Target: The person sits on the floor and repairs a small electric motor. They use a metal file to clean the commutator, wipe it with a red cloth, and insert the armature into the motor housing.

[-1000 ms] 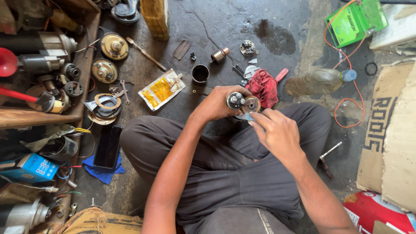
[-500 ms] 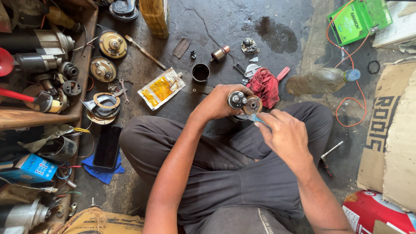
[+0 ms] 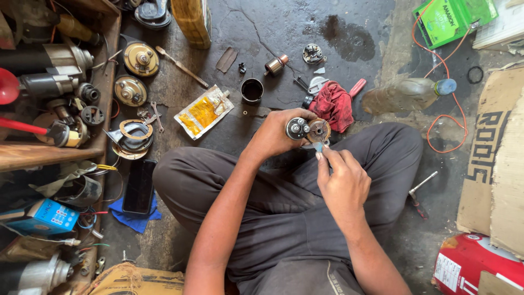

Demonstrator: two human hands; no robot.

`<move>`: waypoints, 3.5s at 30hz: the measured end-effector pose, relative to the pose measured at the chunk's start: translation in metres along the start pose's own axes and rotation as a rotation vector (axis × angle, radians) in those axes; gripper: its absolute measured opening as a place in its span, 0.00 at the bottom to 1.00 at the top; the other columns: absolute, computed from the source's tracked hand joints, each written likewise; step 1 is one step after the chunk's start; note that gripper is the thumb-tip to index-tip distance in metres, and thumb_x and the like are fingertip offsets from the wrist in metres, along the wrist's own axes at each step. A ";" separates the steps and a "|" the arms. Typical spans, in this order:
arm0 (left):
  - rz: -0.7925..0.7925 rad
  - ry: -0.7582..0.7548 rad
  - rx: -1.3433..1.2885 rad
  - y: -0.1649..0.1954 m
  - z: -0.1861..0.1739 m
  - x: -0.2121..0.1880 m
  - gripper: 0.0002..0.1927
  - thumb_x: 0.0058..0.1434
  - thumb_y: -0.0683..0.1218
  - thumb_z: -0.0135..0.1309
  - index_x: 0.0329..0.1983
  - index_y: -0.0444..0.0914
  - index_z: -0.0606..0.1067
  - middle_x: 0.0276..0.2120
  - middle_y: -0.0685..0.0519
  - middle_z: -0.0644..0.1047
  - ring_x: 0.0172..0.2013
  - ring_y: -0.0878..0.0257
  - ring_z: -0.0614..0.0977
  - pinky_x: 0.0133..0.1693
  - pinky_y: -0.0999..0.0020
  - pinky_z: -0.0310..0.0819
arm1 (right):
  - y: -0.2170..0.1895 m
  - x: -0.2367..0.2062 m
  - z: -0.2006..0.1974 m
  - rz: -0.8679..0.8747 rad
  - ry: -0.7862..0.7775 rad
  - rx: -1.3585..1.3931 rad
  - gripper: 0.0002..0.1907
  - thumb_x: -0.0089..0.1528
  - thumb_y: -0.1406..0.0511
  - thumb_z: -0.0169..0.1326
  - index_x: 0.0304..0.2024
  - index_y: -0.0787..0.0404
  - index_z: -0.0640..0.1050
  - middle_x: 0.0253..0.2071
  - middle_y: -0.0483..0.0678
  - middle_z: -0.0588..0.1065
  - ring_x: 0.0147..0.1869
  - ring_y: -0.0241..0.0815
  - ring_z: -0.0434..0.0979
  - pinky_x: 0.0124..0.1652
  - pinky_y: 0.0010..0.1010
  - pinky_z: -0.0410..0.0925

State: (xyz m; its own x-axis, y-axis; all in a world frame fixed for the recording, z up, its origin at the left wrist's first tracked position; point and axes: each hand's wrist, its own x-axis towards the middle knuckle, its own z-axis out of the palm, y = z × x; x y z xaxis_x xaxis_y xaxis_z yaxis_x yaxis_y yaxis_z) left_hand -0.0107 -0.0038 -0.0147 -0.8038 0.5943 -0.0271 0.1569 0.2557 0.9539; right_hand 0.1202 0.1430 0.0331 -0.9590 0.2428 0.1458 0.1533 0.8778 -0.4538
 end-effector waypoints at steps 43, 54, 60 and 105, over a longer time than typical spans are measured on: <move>-0.038 -0.013 -0.052 0.001 0.003 0.002 0.29 0.42 0.36 0.70 0.51 0.38 0.78 0.44 0.50 0.84 0.46 0.59 0.87 0.47 0.66 0.79 | 0.014 -0.005 0.012 -0.087 0.113 0.061 0.08 0.61 0.68 0.64 0.43 0.62 0.83 0.34 0.48 0.76 0.37 0.48 0.78 0.35 0.38 0.70; -0.017 -0.002 -0.040 0.000 0.004 0.002 0.28 0.43 0.36 0.69 0.51 0.38 0.78 0.44 0.50 0.84 0.45 0.60 0.87 0.47 0.66 0.80 | 0.012 0.005 -0.005 -0.117 0.048 0.015 0.10 0.61 0.67 0.65 0.45 0.58 0.83 0.33 0.46 0.74 0.36 0.46 0.77 0.34 0.38 0.69; -0.031 -0.021 -0.013 0.002 0.003 0.003 0.27 0.43 0.37 0.70 0.50 0.39 0.79 0.43 0.50 0.84 0.45 0.59 0.87 0.46 0.65 0.80 | 0.019 0.023 -0.021 -0.252 -0.076 -0.069 0.10 0.60 0.64 0.64 0.44 0.56 0.84 0.32 0.46 0.73 0.34 0.47 0.75 0.32 0.40 0.69; -0.023 -0.075 -0.020 0.000 -0.002 0.011 0.27 0.44 0.38 0.71 0.49 0.39 0.79 0.42 0.51 0.84 0.42 0.60 0.86 0.45 0.66 0.80 | 0.025 0.048 -0.030 -0.407 -0.214 -0.122 0.12 0.59 0.62 0.62 0.44 0.56 0.83 0.31 0.47 0.72 0.35 0.47 0.76 0.32 0.40 0.70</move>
State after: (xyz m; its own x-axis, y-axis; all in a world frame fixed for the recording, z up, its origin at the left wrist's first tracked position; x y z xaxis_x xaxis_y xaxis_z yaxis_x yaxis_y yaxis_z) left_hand -0.0203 0.0010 -0.0141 -0.7618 0.6440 -0.0704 0.1268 0.2548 0.9587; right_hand 0.0851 0.1891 0.0552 -0.9725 -0.2105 0.1000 -0.2308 0.9290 -0.2893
